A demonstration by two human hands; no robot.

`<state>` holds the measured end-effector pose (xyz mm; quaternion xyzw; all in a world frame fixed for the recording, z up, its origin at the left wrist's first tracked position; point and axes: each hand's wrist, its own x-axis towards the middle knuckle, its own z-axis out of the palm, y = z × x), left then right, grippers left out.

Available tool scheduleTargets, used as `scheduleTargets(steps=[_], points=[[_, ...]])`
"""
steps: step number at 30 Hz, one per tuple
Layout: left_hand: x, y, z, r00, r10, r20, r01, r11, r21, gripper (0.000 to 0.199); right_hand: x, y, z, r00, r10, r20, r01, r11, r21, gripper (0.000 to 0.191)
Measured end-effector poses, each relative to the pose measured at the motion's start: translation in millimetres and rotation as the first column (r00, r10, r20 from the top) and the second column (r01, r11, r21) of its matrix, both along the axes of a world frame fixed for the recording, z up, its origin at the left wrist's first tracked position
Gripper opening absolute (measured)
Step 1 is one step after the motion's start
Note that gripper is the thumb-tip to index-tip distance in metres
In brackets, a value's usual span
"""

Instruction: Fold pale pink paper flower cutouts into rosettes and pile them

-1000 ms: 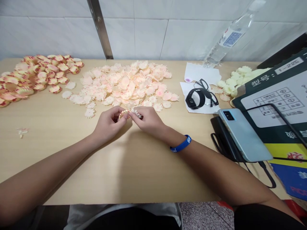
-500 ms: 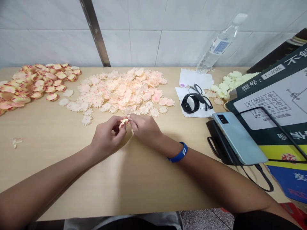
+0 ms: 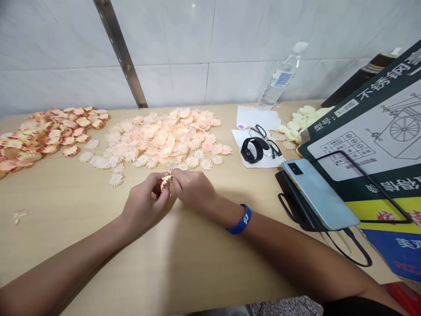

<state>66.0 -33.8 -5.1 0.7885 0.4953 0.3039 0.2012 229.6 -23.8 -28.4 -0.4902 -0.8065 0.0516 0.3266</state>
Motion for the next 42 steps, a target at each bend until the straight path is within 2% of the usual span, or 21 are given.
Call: scheduleTargets(steps=[4, 11, 14, 17, 20, 22, 23, 25, 28, 33, 38, 42], points=[[0, -1, 0.5, 1.000, 0.003, -0.017, -0.004, 0.999, -0.033, 0.014, -2, 1, 1.4, 1.000, -0.006, -0.001, 0.006, 1.000, -0.018, 0.024], [-2, 1, -0.1, 1.000, -0.009, -0.006, 0.009, 1.000, -0.022, 0.007, 0, 9, 7.0, 0.963, 0.054, -0.264, -0.105, 0.977, -0.183, 0.024], [-1, 1, 1.2, 1.000, -0.010, 0.023, 0.011, 1.000, -0.021, 0.007, 0, 10, 10.1, 0.956, 0.048, -0.288, -0.110, 0.973, -0.203, 0.023], [-1, -2, 2.0, 0.997, 0.016, 0.075, -0.010, 0.997, -0.080, 0.006, 2, 13, 11.6, 0.958, 0.041, -0.285, -0.107, 0.970, -0.220, 0.023], [0, -6, 3.7, 0.974, 0.067, 0.218, -0.033, 0.987, -0.155, 0.006, 9, 19, 13.3, 0.946, -0.093, -0.309, 0.018, 0.971, -0.239, 0.024], [1, -5, 5.9, 0.926, 0.109, 0.361, -0.024, 0.972, -0.232, 0.005, 14, 22, 15.5, 0.908, -0.222, -0.357, 0.143, 0.962, -0.233, 0.028], [2, -4, 7.2, 0.892, 0.132, 0.431, -0.004, 0.958, -0.286, 0.006, 16, 23, 16.6, 0.894, -0.244, -0.376, 0.166, 0.960, -0.227, 0.030], [4, 3, 8.9, 0.817, 0.192, 0.544, 0.048, 0.917, -0.395, 0.013, 17, 23, 17.4, 0.890, -0.205, -0.406, 0.113, 0.964, -0.240, 0.032], [5, 14, 7.7, 0.735, 0.253, 0.629, 0.127, 0.860, -0.494, 0.019, 15, 23, 13.4, 0.868, -0.093, -0.487, -0.075, 0.947, -0.313, 0.030], [2, 19, 0.1, 0.690, 0.280, 0.668, 0.186, 0.823, -0.537, 0.023, 15, 26, 1.1, 0.724, -0.008, -0.690, -0.320, 0.883, -0.345, 0.032], [1, 20, -3.0, 0.681, 0.282, 0.676, 0.215, 0.806, -0.552, 0.027, 15, 28, 0.4, 0.612, -0.068, -0.788, -0.421, 0.816, -0.397, 0.035], [1, 22, -4.1, 0.644, 0.299, 0.704, 0.195, 0.826, -0.528, 0.031, 14, 30, 1.9, 0.560, -0.110, -0.821, -0.455, 0.787, -0.417, 0.045]])
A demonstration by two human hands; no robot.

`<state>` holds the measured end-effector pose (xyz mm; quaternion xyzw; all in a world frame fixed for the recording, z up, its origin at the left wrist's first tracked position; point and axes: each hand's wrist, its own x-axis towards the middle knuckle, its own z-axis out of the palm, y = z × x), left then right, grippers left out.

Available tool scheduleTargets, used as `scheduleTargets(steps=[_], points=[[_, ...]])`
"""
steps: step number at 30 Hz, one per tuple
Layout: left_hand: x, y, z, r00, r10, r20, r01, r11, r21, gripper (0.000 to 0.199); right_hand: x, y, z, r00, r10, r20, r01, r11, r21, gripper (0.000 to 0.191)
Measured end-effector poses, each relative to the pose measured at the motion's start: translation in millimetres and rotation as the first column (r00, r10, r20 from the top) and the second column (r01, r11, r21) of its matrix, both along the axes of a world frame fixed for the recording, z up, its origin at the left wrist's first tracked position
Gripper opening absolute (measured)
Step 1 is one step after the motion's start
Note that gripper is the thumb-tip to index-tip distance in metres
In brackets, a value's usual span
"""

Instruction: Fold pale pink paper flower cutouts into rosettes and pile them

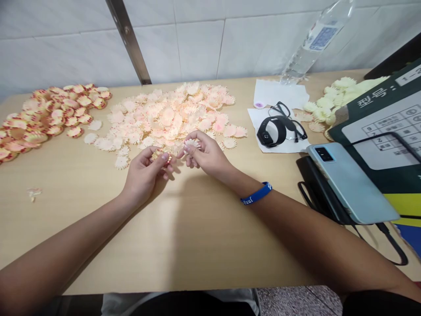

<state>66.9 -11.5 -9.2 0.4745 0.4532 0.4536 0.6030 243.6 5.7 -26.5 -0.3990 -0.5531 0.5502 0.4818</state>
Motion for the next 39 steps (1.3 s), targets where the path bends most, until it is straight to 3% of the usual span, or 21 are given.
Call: scheduleTargets(steps=[5, 8, 11, 14, 16, 23, 34, 39], points=[[-2, 5, -2.0, 0.998, 0.023, 0.057, -0.022, 1.000, -0.013, 0.034, 1, 0, 0.4, 0.999, 0.005, 0.050, -0.004, 1.000, -0.010, 0.043], [-3, 6, -2.1, 0.998, -0.021, 0.061, 0.022, 0.999, -0.027, 0.037, 4, 0, 0.7, 0.966, -0.142, 0.215, 0.124, 0.988, 0.095, 0.035], [-3, 6, -3.0, 0.991, -0.067, 0.112, 0.073, 0.996, -0.057, 0.037, 9, 2, 0.5, 0.813, -0.414, 0.409, 0.273, 0.892, 0.361, 0.023], [-2, 6, -5.7, 0.978, -0.089, 0.187, 0.106, 0.991, -0.082, 0.037, 11, 1, 1.1, 0.648, -0.562, 0.515, 0.221, 0.785, 0.578, 0.045], [-1, 7, -7.5, 0.965, -0.122, 0.233, 0.143, 0.987, -0.077, 0.036, 11, -2, 1.9, 0.617, -0.600, 0.509, 0.176, 0.735, 0.655, 0.045], [-7, 13, -3.0, 0.947, -0.263, 0.186, 0.291, 0.946, -0.145, 0.034, 0, -9, -0.1, 0.675, -0.617, 0.405, 0.114, 0.629, 0.769, 0.020], [-9, 13, 1.8, 0.952, -0.270, 0.145, 0.289, 0.949, -0.127, 0.038, -9, -17, -5.3, 0.765, -0.519, 0.381, 0.001, 0.593, 0.805, 0.020], [-9, 15, 1.9, 0.975, -0.217, 0.045, 0.221, 0.968, -0.119, 0.040, -9, -18, -6.2, 0.781, -0.485, 0.394, -0.011, 0.620, 0.785, 0.021]])
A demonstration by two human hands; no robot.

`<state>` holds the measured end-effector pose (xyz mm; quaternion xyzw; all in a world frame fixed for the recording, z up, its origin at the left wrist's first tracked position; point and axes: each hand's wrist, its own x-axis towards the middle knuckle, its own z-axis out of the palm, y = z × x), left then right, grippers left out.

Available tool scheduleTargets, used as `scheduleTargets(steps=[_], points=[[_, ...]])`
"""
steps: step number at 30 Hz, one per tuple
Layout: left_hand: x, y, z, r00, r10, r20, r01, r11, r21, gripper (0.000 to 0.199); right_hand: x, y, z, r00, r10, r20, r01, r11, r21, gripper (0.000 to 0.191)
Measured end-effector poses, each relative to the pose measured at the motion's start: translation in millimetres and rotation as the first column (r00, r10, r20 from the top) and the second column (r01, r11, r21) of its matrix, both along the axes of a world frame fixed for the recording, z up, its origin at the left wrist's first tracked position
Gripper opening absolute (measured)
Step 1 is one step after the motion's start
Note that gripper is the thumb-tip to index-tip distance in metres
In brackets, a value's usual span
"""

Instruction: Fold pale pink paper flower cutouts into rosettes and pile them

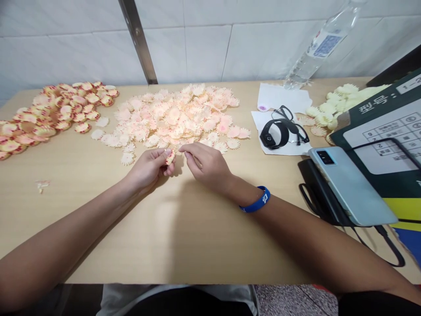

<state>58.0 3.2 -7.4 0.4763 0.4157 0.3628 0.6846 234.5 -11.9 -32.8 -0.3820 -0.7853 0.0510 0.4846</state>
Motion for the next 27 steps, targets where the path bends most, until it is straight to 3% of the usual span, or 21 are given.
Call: scheduleTargets(steps=[9, 13, 19, 27], points=[[0, -2, -2.6, 0.991, -0.043, 0.125, 0.050, 0.997, -0.058, 0.039, 2, 1, 0.9, 0.996, -0.057, -0.067, 0.050, 0.994, -0.092, 0.018], [0, -2, 2.5, 0.999, -0.021, 0.031, 0.022, 0.999, -0.043, 0.045, 1, 1, 1.2, 0.997, -0.044, -0.069, 0.039, 0.997, -0.071, 0.019], [2, -7, 7.7, 0.961, 0.054, -0.271, -0.039, 0.997, 0.060, 0.061, 0, -1, 3.5, 0.996, -0.021, -0.084, 0.017, 0.999, -0.038, 0.016], [6, -11, -2.5, 0.985, 0.030, -0.171, -0.005, 0.990, 0.143, 0.056, -4, -5, 4.2, 0.998, 0.059, -0.025, -0.060, 0.997, -0.047, 0.013]])
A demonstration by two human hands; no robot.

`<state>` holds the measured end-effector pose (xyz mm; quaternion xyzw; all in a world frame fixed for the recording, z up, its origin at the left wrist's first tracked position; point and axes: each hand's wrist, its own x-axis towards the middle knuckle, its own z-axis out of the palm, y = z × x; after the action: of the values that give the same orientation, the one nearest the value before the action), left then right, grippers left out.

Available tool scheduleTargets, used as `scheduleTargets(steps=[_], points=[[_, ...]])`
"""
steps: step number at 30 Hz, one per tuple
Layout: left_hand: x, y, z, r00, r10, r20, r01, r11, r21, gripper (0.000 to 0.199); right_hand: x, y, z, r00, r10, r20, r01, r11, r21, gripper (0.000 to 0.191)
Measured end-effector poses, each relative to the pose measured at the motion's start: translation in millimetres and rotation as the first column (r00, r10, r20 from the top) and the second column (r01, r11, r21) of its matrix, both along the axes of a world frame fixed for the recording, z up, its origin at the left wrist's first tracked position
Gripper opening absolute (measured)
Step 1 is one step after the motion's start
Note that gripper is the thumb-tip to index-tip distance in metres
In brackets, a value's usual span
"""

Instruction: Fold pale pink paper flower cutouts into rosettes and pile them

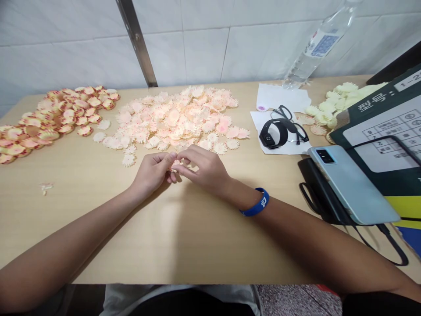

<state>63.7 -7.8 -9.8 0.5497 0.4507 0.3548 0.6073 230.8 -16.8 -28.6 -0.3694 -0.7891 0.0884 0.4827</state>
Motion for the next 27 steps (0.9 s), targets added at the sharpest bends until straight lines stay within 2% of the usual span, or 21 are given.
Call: scheduleTargets(steps=[4, 8, 11, 13, 15, 17, 19, 21, 22, 23, 26, 27], points=[[-1, 1, -3.1, 0.999, 0.020, 0.032, -0.019, 1.000, -0.015, 0.054, -1, 0, -3.4, 0.996, -0.070, 0.060, 0.072, 0.997, -0.033, 0.009], [-3, 4, -3.0, 0.995, -0.010, 0.101, 0.016, 0.998, -0.065, 0.055, 1, 0, -3.7, 0.993, -0.088, 0.080, 0.091, 0.995, -0.043, 0.017], [-5, 7, -0.7, 0.988, -0.053, 0.149, 0.071, 0.990, -0.119, 0.055, 1, 2, -0.9, 0.997, -0.083, -0.010, 0.081, 0.990, -0.118, 0.018], [-6, 8, 0.4, 0.981, -0.084, 0.174, 0.110, 0.983, -0.145, 0.054, 2, 4, 0.4, 0.992, -0.046, -0.118, 0.017, 0.972, -0.235, 0.014], [-7, 10, 0.1, 0.976, -0.099, 0.196, 0.131, 0.979, -0.155, 0.053, 3, 8, -0.3, 0.962, 0.030, -0.273, -0.141, 0.908, -0.394, 0.008], [-7, 11, -1.3, 0.972, -0.089, 0.218, 0.125, 0.980, -0.155, 0.053, 5, 12, -2.8, 0.887, 0.082, -0.454, -0.337, 0.787, -0.516, 0.012], [-7, 11, -2.9, 0.970, -0.070, 0.235, 0.108, 0.982, -0.155, 0.052, 7, 15, -5.6, 0.806, 0.082, -0.586, -0.475, 0.681, -0.557, 0.021], [-7, 11, -3.7, 0.967, -0.059, 0.247, 0.101, 0.982, -0.160, 0.050, 8, 17, -6.9, 0.770, 0.084, -0.633, -0.522, 0.654, -0.548, 0.025], [-7, 11, -3.7, 0.966, -0.058, 0.253, 0.103, 0.981, -0.165, 0.048, 8, 17, -6.8, 0.778, 0.102, -0.620, -0.514, 0.671, -0.535, 0.023], [-7, 11, -3.4, 0.964, -0.059, 0.259, 0.106, 0.980, -0.170, 0.045, 8, 16, -6.1, 0.803, 0.125, -0.583, -0.483, 0.710, -0.513, 0.020], [-7, 10, -2.8, 0.959, -0.082, 0.271, 0.134, 0.975, -0.178, 0.043, 5, 12, -2.1, 0.902, 0.155, -0.402, -0.316, 0.873, -0.371, 0.011], [-7, 9, -2.9, 0.959, -0.089, 0.268, 0.139, 0.975, -0.174, 0.043, 4, 11, -0.8, 0.922, 0.150, -0.358, -0.273, 0.907, -0.322, 0.012]])
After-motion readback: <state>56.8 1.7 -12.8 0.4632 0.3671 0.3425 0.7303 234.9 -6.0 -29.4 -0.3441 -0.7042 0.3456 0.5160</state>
